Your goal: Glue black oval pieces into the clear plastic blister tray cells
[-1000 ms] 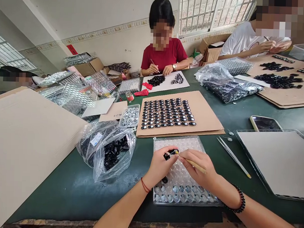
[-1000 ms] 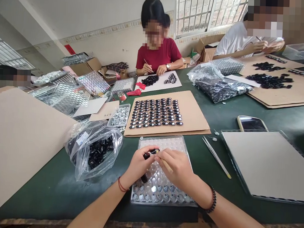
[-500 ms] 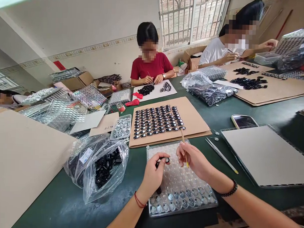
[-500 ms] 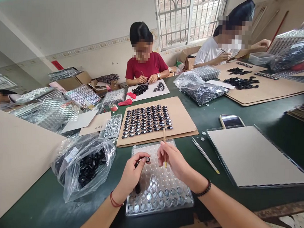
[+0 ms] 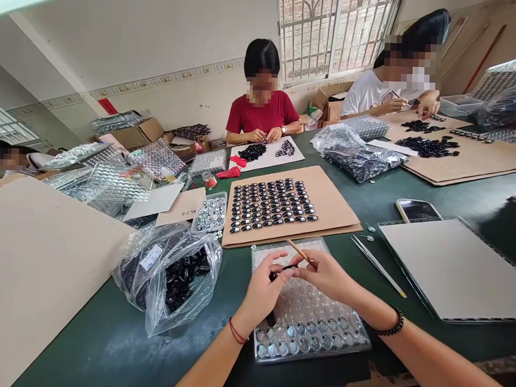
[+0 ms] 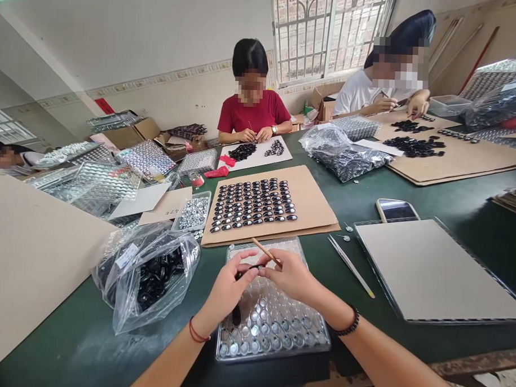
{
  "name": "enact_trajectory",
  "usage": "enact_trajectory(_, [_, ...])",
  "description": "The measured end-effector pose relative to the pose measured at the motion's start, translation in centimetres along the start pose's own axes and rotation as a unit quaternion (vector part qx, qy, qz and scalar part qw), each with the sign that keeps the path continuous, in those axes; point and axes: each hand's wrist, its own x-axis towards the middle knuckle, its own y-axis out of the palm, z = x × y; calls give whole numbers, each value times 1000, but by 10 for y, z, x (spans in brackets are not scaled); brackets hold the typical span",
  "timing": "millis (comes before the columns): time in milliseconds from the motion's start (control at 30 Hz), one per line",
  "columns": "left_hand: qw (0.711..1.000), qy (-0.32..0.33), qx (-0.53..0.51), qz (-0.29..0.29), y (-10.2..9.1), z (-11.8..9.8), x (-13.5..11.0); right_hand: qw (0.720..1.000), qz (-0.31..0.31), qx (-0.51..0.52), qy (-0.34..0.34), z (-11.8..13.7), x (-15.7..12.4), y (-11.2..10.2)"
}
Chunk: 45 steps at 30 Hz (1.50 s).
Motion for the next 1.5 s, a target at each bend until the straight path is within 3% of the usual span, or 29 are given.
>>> enact_trajectory(167, [989, 24, 137, 40, -26, -17, -8, 999, -12, 36, 17, -2, 2, -19])
enact_trajectory(333, [958, -30, 268, 103, -47, -14, -23, 995, -91, 24, 18, 5, 18, -56])
enact_trajectory(433, [937, -53, 299, 173, -49, -8, -28, 985, -149, -86, 3, 6, 63, -85])
enact_trajectory(567, [923, -64, 319, 208, -47, -1, -32, 951, -187, -245, 27, -13, 155, -118])
enact_trajectory(667, [919, -77, 322, 213, -47, 4, -33, 937, -209, -278, 37, -37, 213, -128])
enact_trajectory(800, [905, -113, 337, 232, -46, 8, -30, 925, -206, -319, 36, -69, 251, -125])
enact_trajectory(1000, [893, -149, 328, 270, -43, 15, -24, 922, -159, -352, 39, -97, 264, -127])
enact_trajectory(1167, [903, -161, 308, 253, -44, 20, -23, 923, -152, -352, 31, -99, 266, -128])
enact_trajectory(1367, [918, -193, 283, 199, -42, 10, -20, 937, -184, -295, 19, -86, 257, -125])
enact_trajectory(1500, [929, -148, 309, 141, -41, 9, -24, 947, -224, -231, -13, -54, 226, -123])
